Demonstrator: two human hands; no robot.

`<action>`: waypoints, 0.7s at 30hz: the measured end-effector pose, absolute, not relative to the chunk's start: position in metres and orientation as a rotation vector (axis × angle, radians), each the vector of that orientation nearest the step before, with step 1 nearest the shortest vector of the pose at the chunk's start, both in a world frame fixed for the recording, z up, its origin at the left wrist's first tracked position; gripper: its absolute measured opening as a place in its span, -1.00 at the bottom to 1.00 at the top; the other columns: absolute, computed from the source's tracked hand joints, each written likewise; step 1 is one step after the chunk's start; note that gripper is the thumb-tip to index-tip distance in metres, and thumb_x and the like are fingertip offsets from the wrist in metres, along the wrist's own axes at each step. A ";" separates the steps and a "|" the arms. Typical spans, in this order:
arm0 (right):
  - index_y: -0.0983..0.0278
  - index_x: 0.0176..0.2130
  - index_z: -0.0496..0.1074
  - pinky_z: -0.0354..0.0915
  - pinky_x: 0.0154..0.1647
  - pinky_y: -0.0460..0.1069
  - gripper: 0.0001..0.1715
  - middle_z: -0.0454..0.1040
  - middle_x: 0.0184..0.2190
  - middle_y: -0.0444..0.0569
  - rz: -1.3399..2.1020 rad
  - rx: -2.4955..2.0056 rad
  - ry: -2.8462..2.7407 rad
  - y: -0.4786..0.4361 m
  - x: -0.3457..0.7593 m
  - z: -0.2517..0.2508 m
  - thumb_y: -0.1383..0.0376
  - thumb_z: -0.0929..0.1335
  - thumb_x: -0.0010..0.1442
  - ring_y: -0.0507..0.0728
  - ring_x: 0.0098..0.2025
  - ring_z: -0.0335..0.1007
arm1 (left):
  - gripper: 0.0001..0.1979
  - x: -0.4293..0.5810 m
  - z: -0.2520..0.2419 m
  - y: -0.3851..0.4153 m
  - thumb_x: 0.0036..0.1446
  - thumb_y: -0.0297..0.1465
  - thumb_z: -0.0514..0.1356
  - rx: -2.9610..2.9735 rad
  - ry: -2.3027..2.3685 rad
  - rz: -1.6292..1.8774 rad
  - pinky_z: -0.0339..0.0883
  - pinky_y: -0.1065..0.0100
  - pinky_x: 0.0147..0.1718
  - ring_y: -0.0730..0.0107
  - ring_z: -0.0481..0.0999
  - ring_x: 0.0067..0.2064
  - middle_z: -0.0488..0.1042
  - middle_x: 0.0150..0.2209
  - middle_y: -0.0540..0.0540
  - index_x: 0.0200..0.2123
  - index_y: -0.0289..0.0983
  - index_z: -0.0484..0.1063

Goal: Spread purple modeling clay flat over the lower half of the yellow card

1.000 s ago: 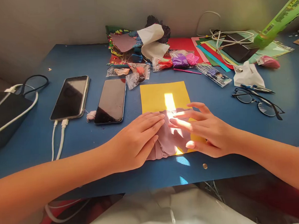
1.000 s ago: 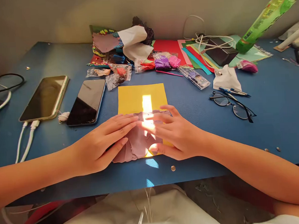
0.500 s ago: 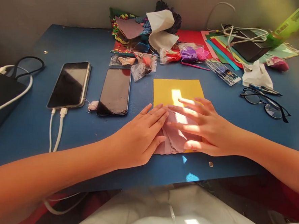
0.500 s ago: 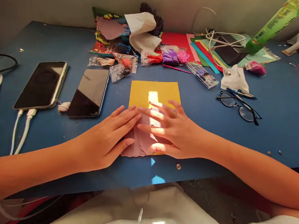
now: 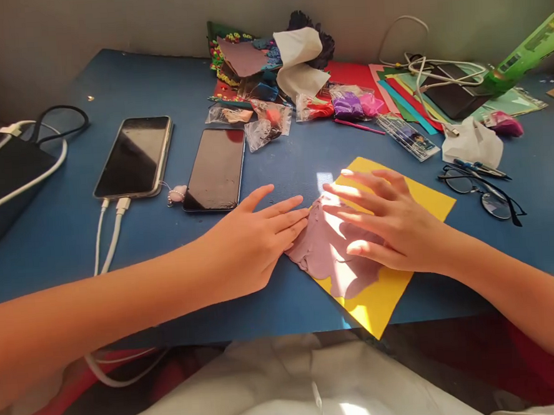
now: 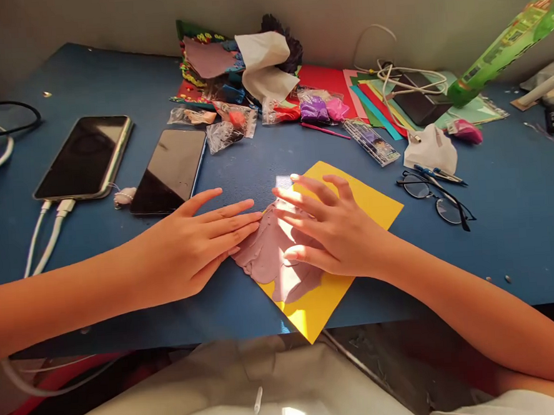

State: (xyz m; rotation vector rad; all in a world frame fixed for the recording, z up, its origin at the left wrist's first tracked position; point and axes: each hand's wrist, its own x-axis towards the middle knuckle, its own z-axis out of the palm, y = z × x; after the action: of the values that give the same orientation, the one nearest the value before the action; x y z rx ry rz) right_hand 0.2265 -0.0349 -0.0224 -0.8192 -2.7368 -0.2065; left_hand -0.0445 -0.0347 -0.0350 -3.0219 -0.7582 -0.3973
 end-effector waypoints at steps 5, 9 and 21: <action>0.26 0.24 0.26 -0.09 0.24 0.38 -0.36 0.16 0.34 0.08 -0.298 -0.771 -2.883 -0.021 0.226 -0.027 -0.02 0.07 0.39 0.37 0.35 0.01 | -0.58 -0.046 -0.035 -0.020 0.33 -0.50 -0.08 -2.961 -0.765 -0.436 0.02 -0.01 0.31 0.13 0.20 0.34 0.34 0.24 -0.19 0.17 -0.43 0.36; 0.28 0.31 0.16 -0.15 0.24 0.46 -0.27 0.01 0.40 0.10 -0.218 -0.766 -2.974 -0.015 0.219 -0.030 -0.04 0.02 0.38 0.40 0.39 -0.10 | -0.58 -0.045 -0.031 -0.023 0.34 -0.46 -0.08 -2.871 -0.892 -0.377 0.09 0.03 0.29 0.07 0.18 0.35 0.31 0.26 -0.27 0.15 -0.50 0.37; 0.27 0.36 0.08 -0.22 0.22 0.62 -0.26 -0.07 0.41 0.16 0.053 -0.823 -3.020 -0.015 0.214 -0.028 -0.04 0.13 0.35 0.48 0.43 -0.27 | -0.47 -0.043 -0.040 -0.014 0.29 -0.53 -0.18 -3.172 -0.942 -0.322 0.01 0.10 0.33 0.22 -0.06 0.42 0.19 0.33 -0.22 0.28 -0.47 0.20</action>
State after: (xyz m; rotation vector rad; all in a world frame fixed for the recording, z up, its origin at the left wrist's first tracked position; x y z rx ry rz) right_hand 0.2138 -0.0152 -0.0285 -0.8234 -3.0200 0.0528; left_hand -0.0431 -0.0138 -0.0402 -3.1722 -0.9421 -0.3216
